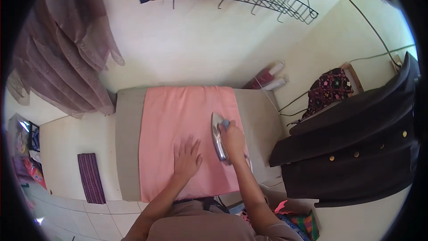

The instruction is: Ironing a pink skirt on a flat surface.

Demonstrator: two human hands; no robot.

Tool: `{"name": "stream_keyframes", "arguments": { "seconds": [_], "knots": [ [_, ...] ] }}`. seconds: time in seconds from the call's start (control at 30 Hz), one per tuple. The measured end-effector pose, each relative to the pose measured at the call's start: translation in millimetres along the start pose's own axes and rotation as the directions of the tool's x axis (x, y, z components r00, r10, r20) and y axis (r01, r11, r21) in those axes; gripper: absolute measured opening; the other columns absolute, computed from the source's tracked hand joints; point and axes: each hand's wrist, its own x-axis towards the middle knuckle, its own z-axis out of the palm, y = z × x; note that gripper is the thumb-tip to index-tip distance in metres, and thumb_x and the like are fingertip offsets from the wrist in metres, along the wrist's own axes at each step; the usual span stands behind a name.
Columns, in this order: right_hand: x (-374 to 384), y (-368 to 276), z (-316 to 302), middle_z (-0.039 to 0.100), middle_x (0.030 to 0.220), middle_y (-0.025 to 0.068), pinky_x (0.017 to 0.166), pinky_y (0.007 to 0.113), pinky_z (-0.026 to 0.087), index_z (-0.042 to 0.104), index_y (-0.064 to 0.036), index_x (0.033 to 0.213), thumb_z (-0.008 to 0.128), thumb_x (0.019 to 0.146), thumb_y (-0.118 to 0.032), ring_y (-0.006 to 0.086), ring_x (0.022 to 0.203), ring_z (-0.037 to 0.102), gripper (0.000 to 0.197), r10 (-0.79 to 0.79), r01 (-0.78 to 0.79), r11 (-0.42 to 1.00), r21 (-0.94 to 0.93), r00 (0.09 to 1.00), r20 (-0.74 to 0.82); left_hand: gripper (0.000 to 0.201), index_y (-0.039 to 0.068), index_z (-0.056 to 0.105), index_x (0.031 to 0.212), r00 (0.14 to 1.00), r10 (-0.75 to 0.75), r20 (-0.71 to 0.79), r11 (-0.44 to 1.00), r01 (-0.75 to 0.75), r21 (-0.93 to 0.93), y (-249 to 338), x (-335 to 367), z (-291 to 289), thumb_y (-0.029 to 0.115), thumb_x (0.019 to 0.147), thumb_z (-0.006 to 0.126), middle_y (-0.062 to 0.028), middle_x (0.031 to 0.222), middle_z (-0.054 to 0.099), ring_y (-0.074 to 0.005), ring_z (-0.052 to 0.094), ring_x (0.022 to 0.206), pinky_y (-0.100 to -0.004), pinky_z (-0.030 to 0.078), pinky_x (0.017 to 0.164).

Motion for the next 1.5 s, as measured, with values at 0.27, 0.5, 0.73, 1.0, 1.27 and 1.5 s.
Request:
{"name": "stream_keyframes", "arguments": {
  "seconds": [0.27,0.5,0.73,1.0,1.27,1.5],
  "knots": [
    [130.2,-12.1,31.4,0.064,0.088,0.026,0.07,0.049,0.05,0.057,0.0036,0.094,0.062,0.086,-0.032,0.0428,0.082,0.063,0.037,-0.072,0.076,0.997,0.022,0.988,-0.137,0.059,0.018,0.036,0.144,0.998,0.049,-0.043,0.999,-0.049,-0.017,1.6,4.8,-1.8,0.039,0.089,0.047,-0.0128,0.152,0.025,-0.0365,0.021,0.14,-0.0582,0.012,0.111],
    [-36.0,14.7,6.4,0.063,0.081,0.028,0.066,0.052,0.048,0.054,0.0037,0.093,0.061,0.086,-0.039,0.0453,0.078,0.062,0.044,0.083,-0.083,0.997,0.001,0.994,0.075,0.06,0.017,0.038,0.142,0.999,0.002,-0.041,0.999,-0.004,-0.039,-9.4,2.8,-4.1,0.036,0.087,0.051,-0.0109,0.152,0.024,-0.0351,0.021,0.14,-0.058,0.018,0.109],
    [-98.2,37.3,-12.4,0.063,0.076,0.0271,0.065,0.053,0.047,0.052,0.0025,0.099,0.062,0.086,-0.037,0.0445,0.074,0.062,0.043,0.192,-0.189,0.979,-0.077,0.981,0.028,0.056,0.027,0.04,0.142,0.997,0.058,-0.047,0.998,-0.058,-0.005,-6.2,6.7,-0.3,0.035,0.087,0.051,-0.015,0.152,0.022,-0.0394,0.021,0.139,-0.0605,0.014,0.109],
    [112.6,39.3,15.1,0.066,0.084,0.0221,0.07,0.048,0.051,0.06,0.0019,0.091,0.06,0.088,-0.034,0.0403,0.081,0.065,0.036,0.076,-0.091,0.994,-0.063,0.975,-0.21,0.053,0.031,0.043,0.139,0.997,0.081,0.006,0.996,-0.081,-0.046,4.8,8.5,-8.3,0.034,0.086,0.052,-0.0164,0.152,0.022,-0.0416,0.021,0.138,-0.0617,0.013,0.108],
    [-25.5,16.4,13.7,0.064,0.084,0.0276,0.069,0.052,0.048,0.056,0.0033,0.094,0.058,0.089,-0.035,0.0441,0.08,0.062,0.038,0.064,-0.064,0.998,0.014,0.998,-0.026,0.057,0.028,0.04,0.142,0.997,0.058,-0.057,0.993,-0.063,-0.098,-26.8,-1.5,-2.1,0.035,0.087,0.052,-0.0162,0.151,0.023,-0.0416,0.021,0.138,-0.0619,0.013,0.109],
    [-125.8,-13.5,7.2,0.063,0.075,0.0252,0.062,0.053,0.047,0.05,-0.0002,0.09,0.061,0.086,-0.038,0.0442,0.07,0.062,0.04,0.077,-0.072,0.997,-0.03,0.978,0.194,0.057,0.027,0.037,0.143,1.0,-0.011,-0.013,1.0,0.011,0.017,-49.4,-32.5,-23.1,0.038,0.089,0.049,-0.0127,0.153,0.022,-0.0449,0.02,0.137,-0.0626,0.014,0.108]
  ]
}}
